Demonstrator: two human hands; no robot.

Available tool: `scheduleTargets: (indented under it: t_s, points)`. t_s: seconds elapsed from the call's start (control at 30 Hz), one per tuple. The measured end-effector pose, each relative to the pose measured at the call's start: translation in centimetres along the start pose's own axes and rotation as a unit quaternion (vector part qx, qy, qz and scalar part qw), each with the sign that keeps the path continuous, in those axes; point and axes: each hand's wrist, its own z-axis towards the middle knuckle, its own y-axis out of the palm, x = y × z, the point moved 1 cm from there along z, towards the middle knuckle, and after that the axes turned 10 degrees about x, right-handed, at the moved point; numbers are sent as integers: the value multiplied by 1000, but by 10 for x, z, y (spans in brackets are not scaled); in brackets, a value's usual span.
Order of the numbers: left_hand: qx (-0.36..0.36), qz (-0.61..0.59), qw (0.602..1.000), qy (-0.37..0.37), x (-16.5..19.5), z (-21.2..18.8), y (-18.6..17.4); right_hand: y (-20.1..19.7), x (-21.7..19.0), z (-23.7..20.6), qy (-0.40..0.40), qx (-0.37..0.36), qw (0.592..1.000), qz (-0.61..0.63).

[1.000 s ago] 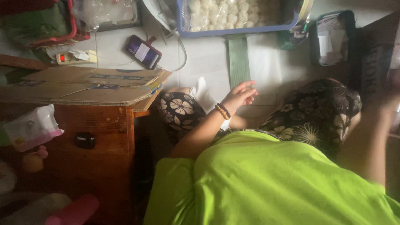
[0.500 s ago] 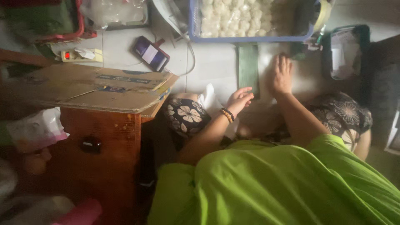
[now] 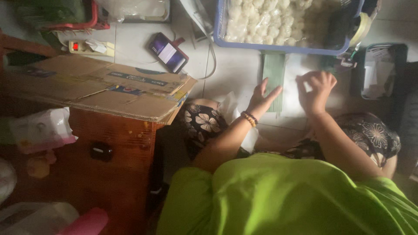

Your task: The person sits on the floor and repeatedly wraps small white food items in green leaves, then places them into small white paper sleeves. The person handles the items one at a time and stacks the finished packages in a nearby box.

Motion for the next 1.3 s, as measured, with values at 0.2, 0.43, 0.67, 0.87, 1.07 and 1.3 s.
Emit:
scheduleTargets:
  t_s: [0.2, 0.43, 0.67, 0.87, 1.07, 1.3]
  points:
    - [-88, -2, 993, -80, 24, 5, -5, -38, -63, 8, -96, -68, 991, 68]
    - [-70, -79, 992, 67, 46, 3, -22, -35, -40, 18, 323, -275, 801, 422]
    - [4, -30, 994, 102, 33, 9, -20, -12, 2, -15, 432, -369, 553, 609]
    - [40, -65, 987, -144, 17, 32, -35, -1, 104, 60, 690, 100, 543, 468]
    - [5, -109, 981, -158, 8, 33, -26, -32, 127, 164, 445, 291, 769, 355]
    - [-36, -72, 985, -152, -1, 39, -20, 118, -9, 201, 42, 295, 944, 144]
